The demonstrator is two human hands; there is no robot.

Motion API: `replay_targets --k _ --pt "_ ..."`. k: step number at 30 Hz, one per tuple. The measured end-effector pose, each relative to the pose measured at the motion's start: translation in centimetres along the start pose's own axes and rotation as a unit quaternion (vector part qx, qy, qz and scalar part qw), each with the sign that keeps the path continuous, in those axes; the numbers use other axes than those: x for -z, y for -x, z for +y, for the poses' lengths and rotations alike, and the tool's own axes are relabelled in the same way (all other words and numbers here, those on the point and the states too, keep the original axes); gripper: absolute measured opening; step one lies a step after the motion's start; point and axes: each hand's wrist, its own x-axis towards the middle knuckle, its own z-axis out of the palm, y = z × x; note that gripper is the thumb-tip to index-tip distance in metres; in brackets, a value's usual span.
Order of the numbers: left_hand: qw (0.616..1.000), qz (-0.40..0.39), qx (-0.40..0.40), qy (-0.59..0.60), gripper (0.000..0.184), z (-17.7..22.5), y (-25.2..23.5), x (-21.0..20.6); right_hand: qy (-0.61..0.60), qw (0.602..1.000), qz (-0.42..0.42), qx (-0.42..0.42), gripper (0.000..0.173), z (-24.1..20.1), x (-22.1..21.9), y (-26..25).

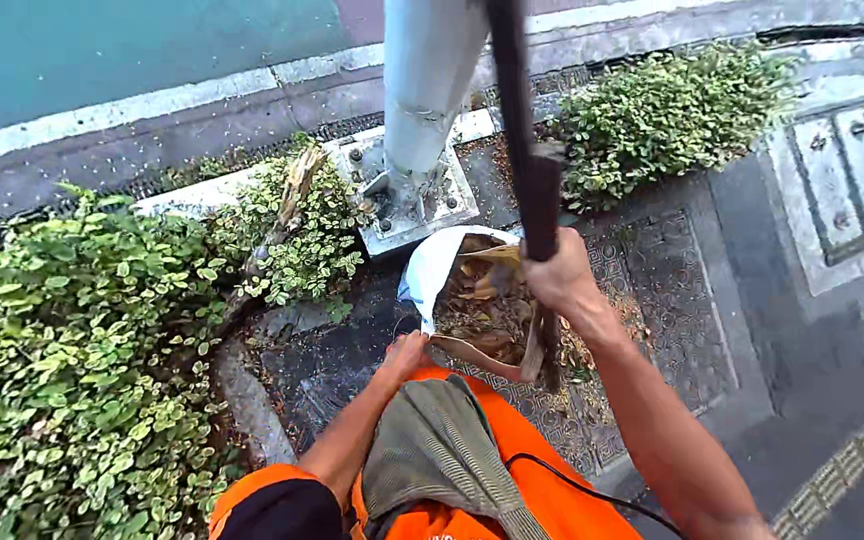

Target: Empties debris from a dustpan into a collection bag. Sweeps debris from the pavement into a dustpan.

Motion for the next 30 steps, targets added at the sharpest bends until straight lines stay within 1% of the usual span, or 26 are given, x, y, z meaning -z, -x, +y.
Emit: replay_targets --k 2,6,8,10,13,15,16,17,20,22,24,27,28,29,30 --pt "1.0 0.0 -0.023 0.002 0.03 -0.5 0.2 0.2 0.018 0.999 -0.045 -0.012 0.011 -0.9 -0.9 -0.8" --pt "0.995 0.012 -0.094 -0.002 0.028 -0.6 -0.4 0.6 0.074 0.994 -0.061 -0.045 0.015 -1.3 -0.2 -2.5" --pt "0.99 -0.005 -0.141 -0.021 0.028 -0.4 -0.8 1.0 0.1 0.992 -0.047 -0.054 0.016 -0.8 0.4 -4.0" --pt "0.984 -0.015 -0.177 -0.032 0.028 0.0 -1.0 1.3 0.103 0.993 -0.03 -0.045 0.016 -0.1 1.2 -5.8" --pt "0.978 -0.005 -0.207 -0.037 0.026 0.0 -0.8 2.4 0.058 0.997 0.01 -0.042 0.014 1.1 2.6 -6.7" --pt "0.976 0.027 -0.215 -0.036 0.022 -0.5 -0.6 3.0 0.02 0.999 0.031 -0.025 0.012 1.0 3.4 -6.6" --pt "0.977 0.039 -0.204 -0.039 0.021 -0.8 -0.6 3.4 0.005 0.999 0.039 -0.018 0.011 0.5 3.8 -6.5" --pt "0.982 0.041 -0.182 -0.042 0.021 -0.9 -0.6 4.0 -0.004 0.999 0.048 -0.011 0.01 -0.1 4.3 -6.6" --pt "0.995 0.013 -0.091 -0.03 0.025 -0.7 -0.9 4.7 -0.001 0.998 0.07 0.01 0.009 -2.5 5.2 -7.4" --pt "0.997 0.006 -0.071 -0.008 0.028 -0.9 -1.3 4.5 0.007 0.997 0.074 0.013 0.01 -3.0 5.3 -7.5" --pt "0.995 0.002 -0.103 0.006 0.029 -0.9 -1.8 4.4 0.028 0.997 0.07 -0.003 0.008 -2.9 5.0 -7.5" --pt "0.979 0.003 -0.201 0.014 0.027 -0.3 -2.1 3.7 0.093 0.993 0.044 -0.059 0.011 -2.5 4.2 -7.5" --pt "0.975 0.008 -0.221 0.019 0.028 -0.1 -2.3 3.6 0.109 0.99 0.035 -0.078 0.01 -2.5 4.0 -7.6" --pt "0.974 0.006 -0.225 0.024 0.033 0.1 -2.3 3.5 0.117 0.988 0.03 -0.091 0.009 -2.4 3.8 -7.5" --pt "0.977 0.0 -0.211 0.031 0.041 0.3 -2.3 3.5 0.118 0.988 0.026 -0.096 0.01 -2.2 3.7 -7.1"
